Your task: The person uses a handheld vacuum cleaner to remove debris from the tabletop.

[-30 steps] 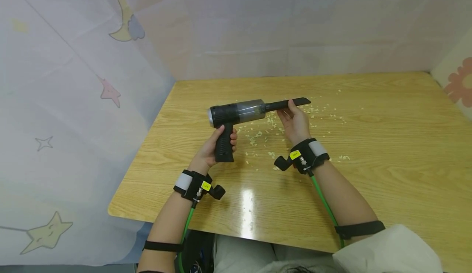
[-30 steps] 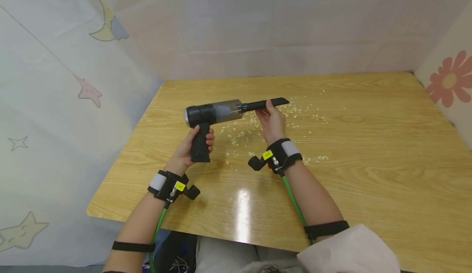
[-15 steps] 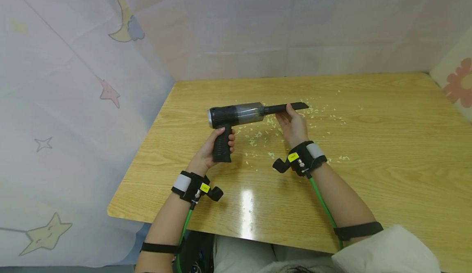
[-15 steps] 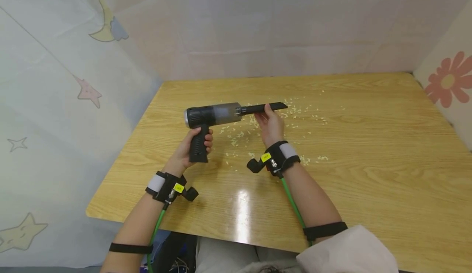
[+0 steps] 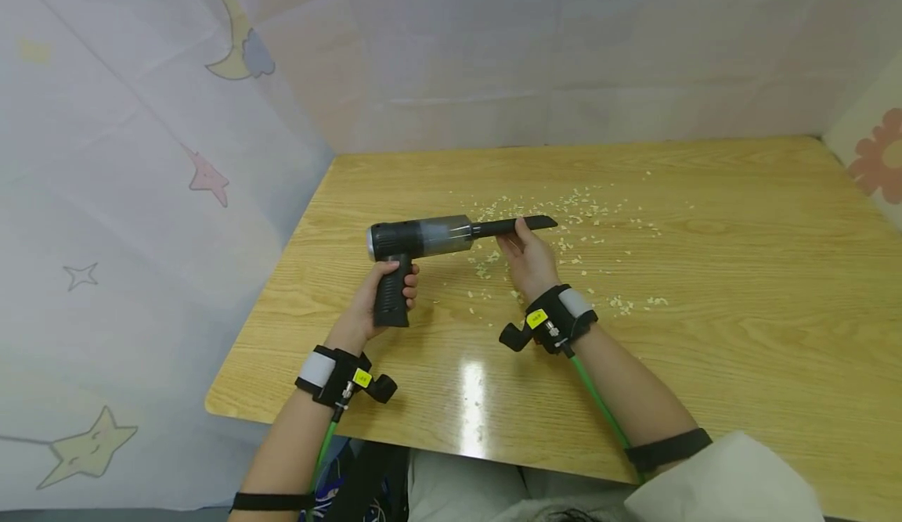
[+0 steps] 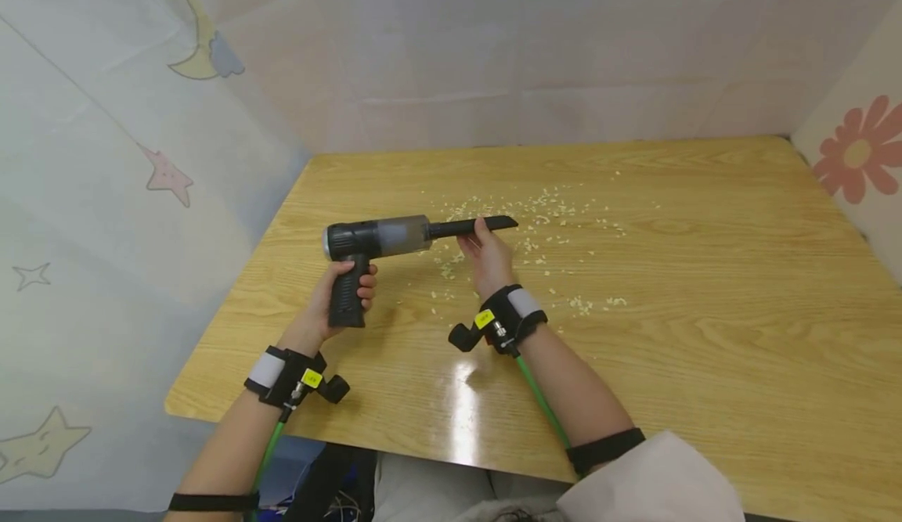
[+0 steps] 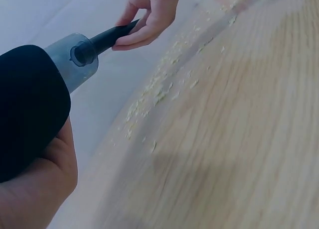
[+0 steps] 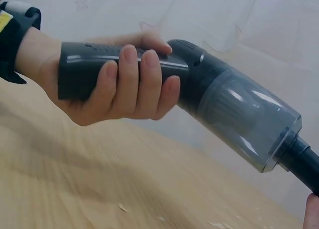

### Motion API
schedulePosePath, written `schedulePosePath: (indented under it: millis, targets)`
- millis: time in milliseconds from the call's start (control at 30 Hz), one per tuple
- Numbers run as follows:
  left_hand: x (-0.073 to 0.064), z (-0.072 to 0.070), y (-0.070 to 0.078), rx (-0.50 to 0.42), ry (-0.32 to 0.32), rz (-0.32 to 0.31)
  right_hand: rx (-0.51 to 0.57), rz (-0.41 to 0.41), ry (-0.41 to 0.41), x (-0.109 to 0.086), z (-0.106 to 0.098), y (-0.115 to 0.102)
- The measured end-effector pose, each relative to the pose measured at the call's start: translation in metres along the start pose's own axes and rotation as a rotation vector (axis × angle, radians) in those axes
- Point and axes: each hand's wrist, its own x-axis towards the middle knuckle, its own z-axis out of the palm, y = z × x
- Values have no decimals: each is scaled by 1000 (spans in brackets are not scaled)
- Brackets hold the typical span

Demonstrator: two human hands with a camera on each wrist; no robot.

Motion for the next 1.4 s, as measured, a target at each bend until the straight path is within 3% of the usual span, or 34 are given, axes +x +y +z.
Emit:
schedulePosePath:
  millis: [167, 500, 667, 867, 1100, 1267, 1400]
  targets:
    - [-25, -15, 5, 1, -30, -19, -28, 52, -16, -7, 3, 24]
    - [-71, -49, 4, 8, -163, -57, -92, 156, -51, -35, -4, 66]
    - [-88, -57, 3, 41, -182, -72, -103, 174, -46, -42, -8, 81]
    - [-100, -63, 2, 21, -198, -87, -120, 215, -49, -47, -6, 92]
    - [-119, -78, 6, 12, -225, -55, -135, 275, -90, -51, 6, 110]
    - [-140, -83, 11, -5, -220, -59, -133, 318, -111, -54, 11, 126]
    - [-151, -88, 10, -31, -203, -84, -112, 351, -81, -55, 12, 134]
